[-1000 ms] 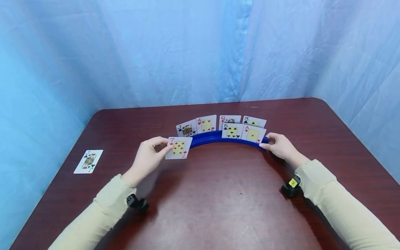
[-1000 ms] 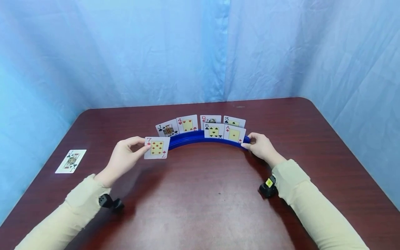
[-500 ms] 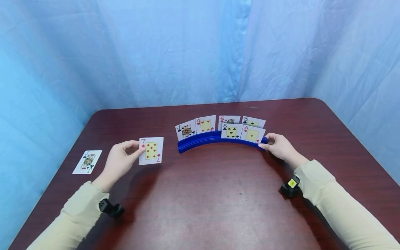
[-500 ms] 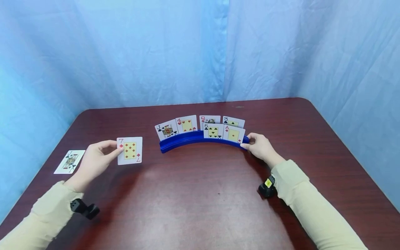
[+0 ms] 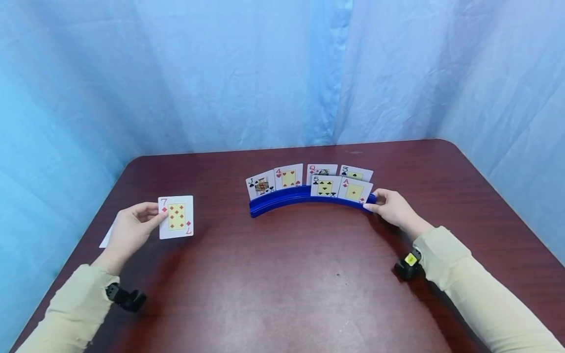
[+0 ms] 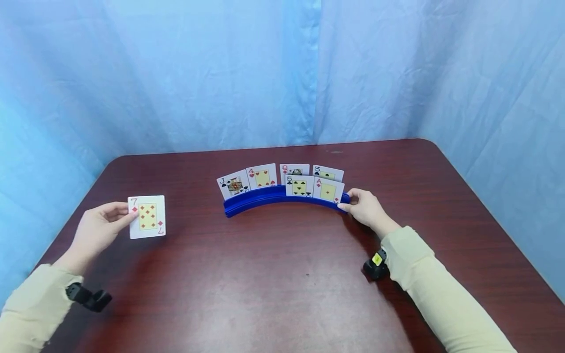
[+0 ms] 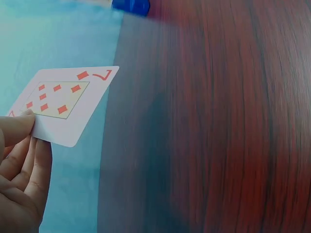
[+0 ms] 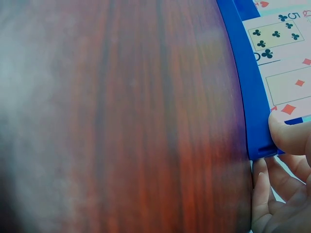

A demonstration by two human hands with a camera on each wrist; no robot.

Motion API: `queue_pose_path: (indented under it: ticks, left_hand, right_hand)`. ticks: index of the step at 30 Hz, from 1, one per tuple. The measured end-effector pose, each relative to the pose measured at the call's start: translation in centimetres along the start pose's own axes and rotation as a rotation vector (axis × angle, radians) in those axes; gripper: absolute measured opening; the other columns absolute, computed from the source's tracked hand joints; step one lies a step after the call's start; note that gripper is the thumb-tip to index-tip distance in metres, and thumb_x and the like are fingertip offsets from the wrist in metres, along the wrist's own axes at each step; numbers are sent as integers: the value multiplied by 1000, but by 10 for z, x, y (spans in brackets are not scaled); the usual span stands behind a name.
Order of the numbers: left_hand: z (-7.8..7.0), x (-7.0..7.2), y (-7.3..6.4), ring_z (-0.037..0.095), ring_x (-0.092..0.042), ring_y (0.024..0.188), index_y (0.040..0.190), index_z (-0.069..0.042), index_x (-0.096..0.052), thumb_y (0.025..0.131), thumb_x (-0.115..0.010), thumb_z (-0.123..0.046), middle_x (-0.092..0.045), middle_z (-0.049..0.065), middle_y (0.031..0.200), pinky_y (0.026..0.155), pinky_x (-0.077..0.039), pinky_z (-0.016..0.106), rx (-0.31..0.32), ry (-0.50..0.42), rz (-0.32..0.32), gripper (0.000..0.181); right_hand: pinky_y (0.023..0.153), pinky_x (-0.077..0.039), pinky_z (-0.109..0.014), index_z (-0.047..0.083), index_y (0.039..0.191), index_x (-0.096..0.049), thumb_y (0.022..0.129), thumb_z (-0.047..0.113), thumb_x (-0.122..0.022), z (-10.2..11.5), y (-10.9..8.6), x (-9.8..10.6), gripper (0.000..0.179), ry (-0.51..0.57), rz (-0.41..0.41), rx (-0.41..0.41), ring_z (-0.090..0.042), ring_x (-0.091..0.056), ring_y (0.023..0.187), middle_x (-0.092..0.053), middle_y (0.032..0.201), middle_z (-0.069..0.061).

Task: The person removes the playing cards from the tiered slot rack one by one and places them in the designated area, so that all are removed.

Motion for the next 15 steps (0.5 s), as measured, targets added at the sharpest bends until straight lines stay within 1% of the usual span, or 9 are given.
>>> queue_pose_path:
  ticks: [2, 4, 5, 7, 9, 11, 15]
  left_hand:
    - [10, 4, 1, 5, -60, 75, 109, 7, -64, 87, -69, -17, -67, 26, 98, 56, -43, 8, 14, 21, 0, 34]
    - [19, 8, 3, 4, -60, 76, 110, 8, -63, 87, -69, -16, -67, 27, 99, 57, -43, 6, 28, 35, 2, 34]
    - [24, 9, 4, 0, -58, 75, 111, 8, -63, 87, -69, -17, -67, 28, 100, 56, -42, 7, 36, 38, 8, 35]
    - [33, 11, 5, -12, -51, 70, 112, 9, -62, 87, -69, -16, -66, 29, 101, 56, -43, 7, 43, 42, 17, 36]
    - [42, 12, 7, -17, -45, 68, 114, 10, -60, 87, -68, -17, -66, 30, 102, 56, -43, 8, 58, 49, 35, 39]
    - [50, 13, 8, -17, -45, 67, 116, 10, -59, 88, -67, -19, -65, 30, 103, 55, -44, 9, 74, 61, 56, 41]
    - [64, 12, 9, -10, -49, 70, 119, 10, -57, 90, -65, -22, -65, 30, 105, 55, -45, 14, 109, 85, 101, 44]
  right_hand:
    - [69, -41, -30, -1, 94, -55, 92, 17, -62, 0, 0, 0, 20, 0, 1, -2, -23, -55, 78, -65, 98, -22]
    - [69, -41, -29, -1, 94, -54, 92, 17, -62, 0, 0, 0, 20, 2, 1, -2, -23, -55, 77, -65, 97, -21]
    - [69, -41, -29, -1, 94, -54, 92, 17, -62, 0, 0, 0, 20, 1, 1, -2, -23, -55, 77, -65, 96, -20]
    - [69, -41, -29, -1, 94, -54, 92, 17, -62, 0, 0, 0, 20, 1, 1, -4, -22, -54, 76, -65, 94, -19]
    - [68, -41, -30, -1, 94, -55, 92, 18, -62, 0, 0, 0, 20, 0, 2, -7, -22, -54, 75, -65, 94, -19]
    - [68, -41, -30, -1, 94, -55, 92, 18, -62, 0, 0, 0, 20, -3, 3, -11, -22, -54, 75, -65, 94, -19]
    - [69, -41, -30, -1, 94, -55, 91, 18, -63, 0, -1, 0, 20, -5, 4, -17, -22, -54, 77, -65, 97, -20]
Point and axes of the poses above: each hand's wrist, its own y-axis towards the middle knuckle, its own x-axis out of the back of the hand, z = x × y, the point moved 10 cm from there along y, towards the middle knuckle
